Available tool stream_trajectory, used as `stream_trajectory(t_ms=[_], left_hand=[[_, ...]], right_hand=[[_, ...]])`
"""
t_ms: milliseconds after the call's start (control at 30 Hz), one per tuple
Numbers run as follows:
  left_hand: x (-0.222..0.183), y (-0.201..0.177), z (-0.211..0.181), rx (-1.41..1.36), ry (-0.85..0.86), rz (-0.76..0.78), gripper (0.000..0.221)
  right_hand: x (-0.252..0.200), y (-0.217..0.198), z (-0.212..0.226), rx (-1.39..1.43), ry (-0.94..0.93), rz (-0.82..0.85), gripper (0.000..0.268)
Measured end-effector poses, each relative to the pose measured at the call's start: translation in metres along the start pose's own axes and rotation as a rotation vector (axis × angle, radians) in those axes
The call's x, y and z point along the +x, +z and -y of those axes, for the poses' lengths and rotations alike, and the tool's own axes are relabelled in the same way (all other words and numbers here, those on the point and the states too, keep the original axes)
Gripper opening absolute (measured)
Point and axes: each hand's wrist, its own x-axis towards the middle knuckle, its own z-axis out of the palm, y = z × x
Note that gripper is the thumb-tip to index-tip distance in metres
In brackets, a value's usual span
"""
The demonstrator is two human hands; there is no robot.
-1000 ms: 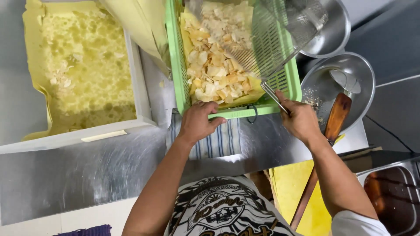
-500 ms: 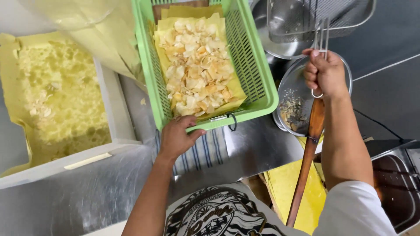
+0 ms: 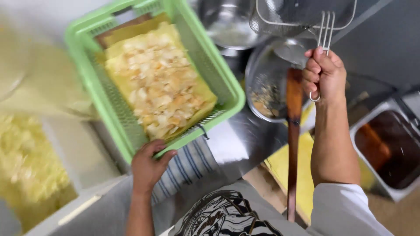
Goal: Frying chips in a deep fryer, stirring them with a wooden paddle, and then sorting the fried chips into a container.
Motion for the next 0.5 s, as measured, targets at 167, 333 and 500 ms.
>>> stream_trajectory(t_ms=[167,333,500], left_hand=[[-0.004,-0.009,0.008,-0.039,0.025,0.024,0.047],[-0.003,-0.006,0.013,-0.073,0.069,-0.031,0.042],[-0.004,-0.013,-0.017,-0.086,-0.141,-0.010,0.044]], right_hand=[[-0.088,-0.066,0.046,0.060,-0.118,-0.233,0.023],[-0.151,-0.147,0.069,0.121,-0.107,-0.403,0.023],[-0.189,-0.223,0.081,-0.017,0.029,-0.790,0.023]])
